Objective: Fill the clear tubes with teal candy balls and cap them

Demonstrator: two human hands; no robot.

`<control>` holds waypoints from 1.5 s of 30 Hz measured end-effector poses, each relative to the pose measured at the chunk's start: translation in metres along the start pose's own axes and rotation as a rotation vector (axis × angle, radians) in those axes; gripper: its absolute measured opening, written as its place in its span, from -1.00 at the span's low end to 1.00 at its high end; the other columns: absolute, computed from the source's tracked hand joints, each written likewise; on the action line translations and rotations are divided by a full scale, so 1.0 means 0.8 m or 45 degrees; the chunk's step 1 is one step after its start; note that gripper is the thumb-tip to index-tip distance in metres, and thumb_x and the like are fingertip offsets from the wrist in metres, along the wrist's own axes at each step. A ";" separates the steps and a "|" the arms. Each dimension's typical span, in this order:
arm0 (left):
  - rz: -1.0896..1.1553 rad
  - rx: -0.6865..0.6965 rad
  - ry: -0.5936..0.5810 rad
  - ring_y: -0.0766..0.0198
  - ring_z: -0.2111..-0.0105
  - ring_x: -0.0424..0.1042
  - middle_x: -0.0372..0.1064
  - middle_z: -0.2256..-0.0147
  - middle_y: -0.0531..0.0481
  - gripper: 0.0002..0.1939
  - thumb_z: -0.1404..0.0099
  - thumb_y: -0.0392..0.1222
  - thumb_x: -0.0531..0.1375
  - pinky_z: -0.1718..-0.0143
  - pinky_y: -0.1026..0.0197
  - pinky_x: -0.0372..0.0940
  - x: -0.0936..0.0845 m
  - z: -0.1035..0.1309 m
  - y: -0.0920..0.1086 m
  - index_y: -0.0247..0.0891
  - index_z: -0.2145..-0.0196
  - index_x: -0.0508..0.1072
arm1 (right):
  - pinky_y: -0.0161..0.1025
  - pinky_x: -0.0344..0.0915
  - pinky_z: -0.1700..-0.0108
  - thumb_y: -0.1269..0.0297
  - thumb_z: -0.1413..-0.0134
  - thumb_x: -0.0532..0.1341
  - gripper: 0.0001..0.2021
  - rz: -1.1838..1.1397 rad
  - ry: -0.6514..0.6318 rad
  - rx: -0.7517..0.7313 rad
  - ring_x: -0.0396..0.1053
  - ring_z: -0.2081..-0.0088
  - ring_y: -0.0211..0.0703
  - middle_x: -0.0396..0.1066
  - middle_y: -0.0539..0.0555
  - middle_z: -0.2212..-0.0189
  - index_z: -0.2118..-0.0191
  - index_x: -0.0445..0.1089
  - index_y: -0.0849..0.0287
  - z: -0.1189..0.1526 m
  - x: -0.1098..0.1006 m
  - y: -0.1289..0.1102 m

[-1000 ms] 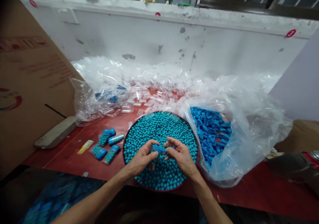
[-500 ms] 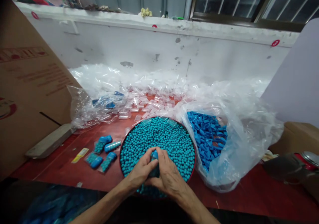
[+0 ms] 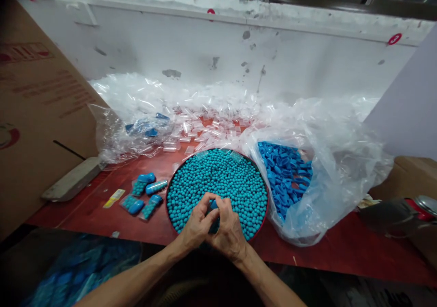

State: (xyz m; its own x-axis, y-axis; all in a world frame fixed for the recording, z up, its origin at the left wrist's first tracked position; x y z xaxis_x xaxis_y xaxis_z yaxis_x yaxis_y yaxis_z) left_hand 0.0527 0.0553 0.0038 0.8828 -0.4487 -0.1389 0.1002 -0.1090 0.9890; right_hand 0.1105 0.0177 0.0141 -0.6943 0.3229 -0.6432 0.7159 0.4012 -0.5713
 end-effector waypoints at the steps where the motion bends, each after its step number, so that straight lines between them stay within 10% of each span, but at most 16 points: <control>1: -0.025 0.002 -0.004 0.38 0.46 0.20 0.20 0.46 0.10 -0.87 -0.18 -0.24 0.00 0.38 0.33 0.13 0.000 0.000 0.001 -0.25 0.28 0.22 | -0.14 0.34 0.30 0.31 0.16 0.17 -0.32 -0.010 -0.005 0.024 0.31 0.23 -0.01 0.18 0.22 0.19 -0.11 -0.16 0.21 0.000 0.002 0.000; 6: -0.186 0.040 0.098 0.36 0.41 0.24 0.26 0.38 0.07 -0.79 -0.19 -0.21 -0.01 0.33 0.32 0.16 -0.038 0.001 0.014 -0.24 0.19 0.23 | -0.05 0.28 0.12 0.30 0.12 0.17 -0.24 0.050 -0.218 0.071 0.19 0.02 0.08 -0.04 0.27 -0.09 -0.18 -0.25 0.16 -0.008 0.011 0.003; 13: -0.925 -0.124 0.778 0.24 0.34 0.31 0.30 0.32 0.01 -0.72 -0.18 -0.14 -0.01 0.27 0.21 0.19 -0.242 0.050 -0.013 -0.20 0.14 0.25 | -0.09 0.32 0.23 0.19 -0.04 0.05 -0.43 0.072 -0.084 0.235 0.32 0.30 -0.11 0.15 0.22 0.06 -0.16 -0.13 0.11 -0.005 -0.016 0.062; 17: -1.425 -0.198 0.982 0.07 0.16 0.26 0.29 0.20 -0.17 -0.64 -0.19 -0.17 -0.04 0.15 0.06 0.16 -0.296 0.071 -0.031 -0.29 0.07 0.25 | -0.09 0.31 0.19 0.20 -0.05 0.04 -0.49 0.081 -0.117 0.249 0.32 0.27 -0.10 0.18 0.20 0.07 -0.13 -0.05 0.12 0.011 -0.005 0.072; 25: -1.749 -0.049 0.515 -0.05 -0.10 -0.02 0.19 -0.02 -0.18 -0.59 -0.20 -0.11 -0.04 -0.04 -0.18 -0.16 -0.228 0.005 -0.079 -0.23 0.01 0.25 | -0.05 0.22 0.04 0.27 -0.07 0.03 -0.58 0.206 -0.181 0.098 0.18 0.01 -0.01 0.17 0.21 0.01 -0.08 0.08 0.16 0.008 0.003 0.046; 32: -1.879 -0.053 0.407 -0.04 -0.09 -0.01 0.25 0.03 -0.16 -0.63 -0.21 -0.17 -0.08 -0.03 -0.19 -0.14 -0.282 0.012 -0.121 -0.23 0.06 0.29 | 0.12 -0.04 -0.06 0.24 0.00 0.11 -0.56 0.241 -0.819 -0.351 0.06 -0.07 0.04 0.15 0.10 -0.05 -0.06 0.14 -0.06 0.015 0.014 -0.012; 36: -1.797 0.043 0.669 0.00 0.00 0.14 0.25 0.06 -0.23 -0.62 -0.22 -0.15 -0.10 0.00 -0.09 -0.01 -0.291 0.022 -0.085 -0.33 0.09 0.30 | 0.07 -0.15 -0.10 0.15 -0.02 0.10 -0.56 0.169 -0.965 -0.548 -0.03 -0.12 0.00 0.14 0.06 -0.06 -0.07 0.11 -0.07 0.005 0.034 -0.035; 41: -1.241 0.284 0.523 0.21 0.18 0.29 0.32 0.18 -0.12 -0.67 -0.25 -0.14 -0.11 0.11 0.16 0.19 -0.205 -0.019 -0.013 -0.30 0.13 0.29 | 0.01 -0.11 -0.07 0.12 0.01 0.10 -0.62 0.217 -0.913 -0.734 0.04 -0.05 -0.04 0.23 0.08 0.05 0.03 0.23 0.02 -0.021 0.069 -0.029; 45: -1.042 0.213 0.368 0.24 0.14 0.29 0.30 0.15 -0.10 -0.69 -0.25 -0.22 -0.13 0.09 0.15 0.19 -0.159 -0.067 -0.010 -0.29 0.12 0.27 | 0.02 -0.08 -0.03 0.03 0.01 0.08 -0.59 0.269 -0.776 -0.657 0.07 -0.01 -0.02 0.21 0.12 0.05 0.03 0.24 0.04 -0.054 0.072 -0.003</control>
State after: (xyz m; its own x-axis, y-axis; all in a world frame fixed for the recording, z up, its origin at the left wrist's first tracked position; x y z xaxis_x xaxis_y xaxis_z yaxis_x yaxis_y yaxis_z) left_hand -0.0359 0.1612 0.0163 0.6472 0.0667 -0.7594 0.7033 -0.4363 0.5612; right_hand 0.0656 0.0721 0.0000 -0.2804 -0.0262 -0.9595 0.6001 0.7754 -0.1965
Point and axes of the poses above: each hand's wrist, its own z-axis away from the middle knuckle, its own x-axis out of the palm, y = z × x, the point moved 9 cm from there along -z, towards the middle knuckle
